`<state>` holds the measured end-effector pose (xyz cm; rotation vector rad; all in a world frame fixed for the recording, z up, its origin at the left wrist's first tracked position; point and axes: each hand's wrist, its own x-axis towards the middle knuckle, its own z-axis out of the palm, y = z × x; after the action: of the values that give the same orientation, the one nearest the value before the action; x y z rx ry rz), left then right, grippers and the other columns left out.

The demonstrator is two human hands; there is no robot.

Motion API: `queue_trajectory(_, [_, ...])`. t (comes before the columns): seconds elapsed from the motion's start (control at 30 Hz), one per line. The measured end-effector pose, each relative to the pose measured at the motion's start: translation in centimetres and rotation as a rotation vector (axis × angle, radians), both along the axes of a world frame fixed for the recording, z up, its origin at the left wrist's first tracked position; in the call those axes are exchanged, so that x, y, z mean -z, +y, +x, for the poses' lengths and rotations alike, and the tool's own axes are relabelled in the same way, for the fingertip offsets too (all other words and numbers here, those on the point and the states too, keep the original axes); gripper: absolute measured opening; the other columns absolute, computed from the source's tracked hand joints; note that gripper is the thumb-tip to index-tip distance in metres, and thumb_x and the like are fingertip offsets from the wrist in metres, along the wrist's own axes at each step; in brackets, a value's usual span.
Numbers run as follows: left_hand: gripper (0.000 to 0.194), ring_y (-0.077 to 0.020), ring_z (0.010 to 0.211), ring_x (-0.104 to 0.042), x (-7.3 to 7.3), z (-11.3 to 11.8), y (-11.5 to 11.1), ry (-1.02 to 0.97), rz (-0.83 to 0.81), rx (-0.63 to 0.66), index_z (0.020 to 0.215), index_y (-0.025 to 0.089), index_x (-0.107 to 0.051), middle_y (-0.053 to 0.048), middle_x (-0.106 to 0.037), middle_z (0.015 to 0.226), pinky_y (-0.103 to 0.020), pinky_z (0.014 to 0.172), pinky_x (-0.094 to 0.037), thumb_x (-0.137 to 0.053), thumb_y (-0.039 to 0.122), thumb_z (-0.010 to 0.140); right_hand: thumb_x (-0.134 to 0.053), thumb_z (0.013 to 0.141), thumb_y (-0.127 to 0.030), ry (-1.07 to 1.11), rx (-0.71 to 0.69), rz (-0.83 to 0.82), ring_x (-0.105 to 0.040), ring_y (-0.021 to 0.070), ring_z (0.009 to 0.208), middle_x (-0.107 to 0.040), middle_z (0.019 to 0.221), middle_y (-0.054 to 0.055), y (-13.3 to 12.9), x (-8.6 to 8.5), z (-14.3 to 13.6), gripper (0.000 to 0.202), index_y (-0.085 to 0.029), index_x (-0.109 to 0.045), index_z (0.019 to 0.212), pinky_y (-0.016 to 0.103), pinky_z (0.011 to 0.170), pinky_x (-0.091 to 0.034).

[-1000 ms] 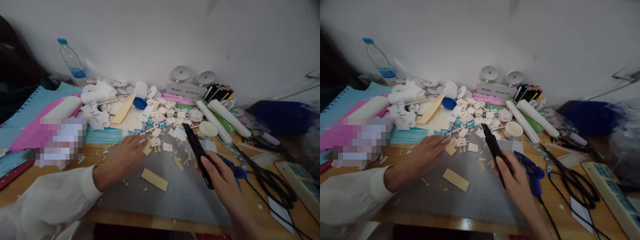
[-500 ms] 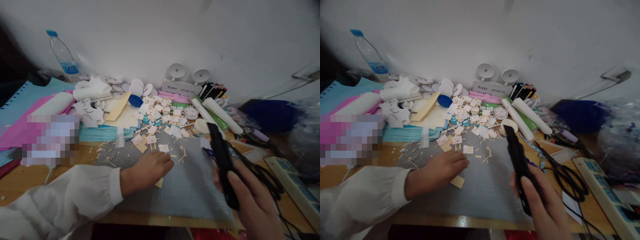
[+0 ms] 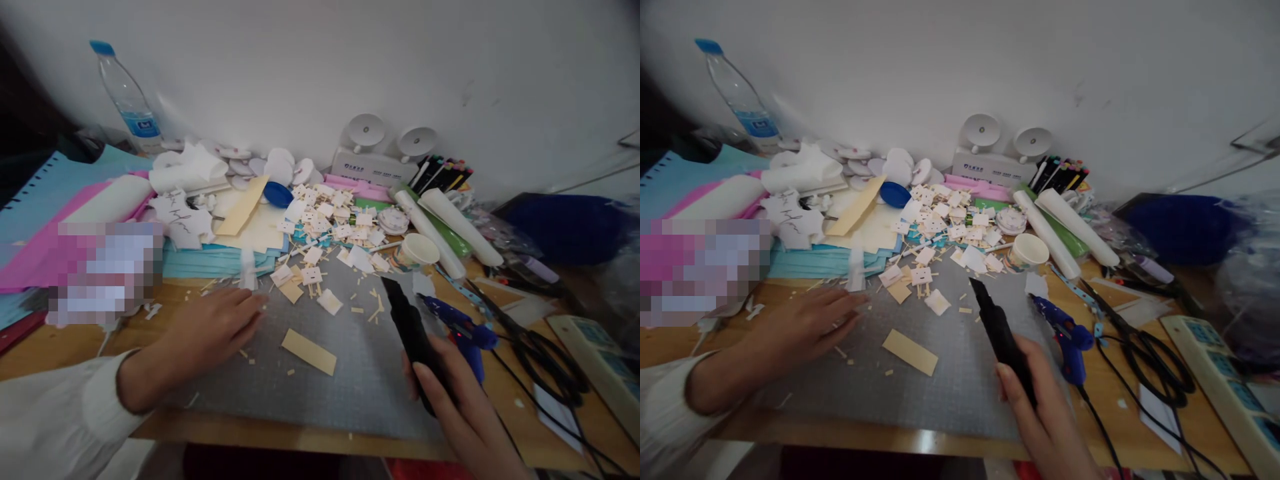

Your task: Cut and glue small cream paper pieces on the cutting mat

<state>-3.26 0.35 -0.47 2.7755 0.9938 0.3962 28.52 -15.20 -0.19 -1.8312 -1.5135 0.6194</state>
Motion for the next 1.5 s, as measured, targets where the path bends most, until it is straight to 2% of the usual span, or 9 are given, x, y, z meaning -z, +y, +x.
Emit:
queue_trajectory(0.23, [0.032,-0.0305,0.084,-0.063,1.1,-1.3,-0.3,0.186,0.155,-0.184,0.121,0.014,-0.055,-0.017,-0.064,0.104,-0.043,0.068,-0.049,-0.041,0.022,0.094,-0.052,0.091,-0.043,-0.035,-0.012,-0.051,-0.057,0.0164,0.062,-0.058,0.073,-0.001,0.4,0.0,-1.0,0.031,-0.026,-0.055,0.116,0.025,0.059,-0.049])
queue_trajectory(0.37, [0.030,-0.0277,0.089,-0.064,1.6,0.3,-2.0,0.107,0.221,0.034,0.117,0.016,-0.059,-0.015,-0.064,0.114,-0.042,0.075,-0.052,-0.041,0.018,0.093,-0.046,0.095,-0.041,0.196,-0.065,-0.173,-0.056,0.0165,0.061,-0.056,0.066,-0.002,0.9,0.7,-3.4,0.026,-0.025,-0.056,0.112,0.026,0.059,-0.048])
queue_trajectory(0.47, [0.032,-0.0273,0.101,-0.062,1.9,1.7,-1.9,0.052,0.108,0.188,0.120,0.012,-0.057,-0.015,-0.064,0.117,-0.042,0.085,-0.052,-0.038,0.018,0.095,-0.041,0.097,-0.039,0.327,-0.147,-0.221,-0.057,0.0167,0.063,-0.057,0.067,-0.002,1.8,1.5,-5.5,0.029,-0.025,-0.052,0.121,0.027,0.063,-0.048])
queue_trajectory(0.63, [0.047,-0.0313,0.132,-0.044,2.8,2.9,0.1,0.016,-0.047,0.112,0.135,0.007,-0.046,-0.020,-0.050,0.140,-0.048,0.106,-0.040,-0.044,0.033,0.096,-0.035,0.099,-0.039,0.467,-0.287,-0.331,-0.057,0.0169,0.063,-0.056,0.066,-0.004,3.4,2.0,-7.9,0.037,-0.027,-0.036,0.134,0.029,0.066,-0.047])
queue_trajectory(0.8, [0.057,-0.0348,0.140,-0.030,3.5,2.7,0.7,0.034,-0.037,0.051,0.139,0.008,-0.043,-0.020,-0.042,0.146,-0.054,0.111,-0.032,-0.047,0.043,0.094,-0.035,0.099,-0.040,0.465,-0.252,-0.350,-0.056,0.0164,0.057,-0.055,0.060,-0.005,4.2,1.9,-8.2,0.036,-0.021,-0.038,0.129,0.029,0.060,-0.046])
queue_trajectory(0.93, [0.050,-0.0364,0.139,-0.031,3.1,2.8,0.3,0.023,-0.011,0.075,0.133,0.009,-0.050,-0.020,-0.041,0.147,-0.056,0.110,-0.033,-0.047,0.040,0.094,-0.034,0.100,-0.039,0.445,-0.180,-0.322,-0.055,0.0150,0.057,-0.055,0.060,-0.005,4.1,2.1,-7.2,0.038,-0.018,-0.039,0.130,0.028,0.061,-0.047])
queue_trajectory(1.07, [0.039,-0.0315,0.127,-0.047,2.1,2.9,-0.7,0.003,-0.006,0.236,0.129,0.010,-0.054,-0.017,-0.053,0.138,-0.048,0.105,-0.042,-0.044,0.026,0.095,-0.035,0.100,-0.041,0.436,-0.132,-0.244,-0.053,0.0130,0.053,-0.052,0.060,-0.006,3.8,1.8,-5.8,0.032,-0.021,-0.046,0.121,0.025,0.057,-0.047])
queue_trajectory(1.3, [0.037,-0.0245,0.116,-0.058,2.0,1.9,-3.6,0.017,-0.025,0.348,0.127,0.011,-0.057,-0.010,-0.063,0.129,-0.038,0.101,-0.045,-0.040,0.025,0.097,-0.048,0.095,-0.035,0.035,-0.006,-0.024,-0.062,0.0138,0.060,-0.064,0.076,-0.001,1.1,-0.3,-1.2,0.023,-0.029,-0.054,0.116,0.022,0.055,-0.052])
queue_trajectory(1.5, [0.042,-0.0240,0.118,-0.057,3.0,1.0,-5.6,0.009,0.020,0.273,0.130,0.011,-0.055,-0.009,-0.061,0.132,-0.037,0.101,-0.041,-0.041,0.031,0.096,-0.054,0.091,-0.035,-0.305,-0.326,-0.098,-0.068,0.0257,0.104,-0.065,0.127,0.005,-0.7,-2.2,-0.3,0.056,-0.035,-0.038,0.145,0.029,0.076,-0.060])
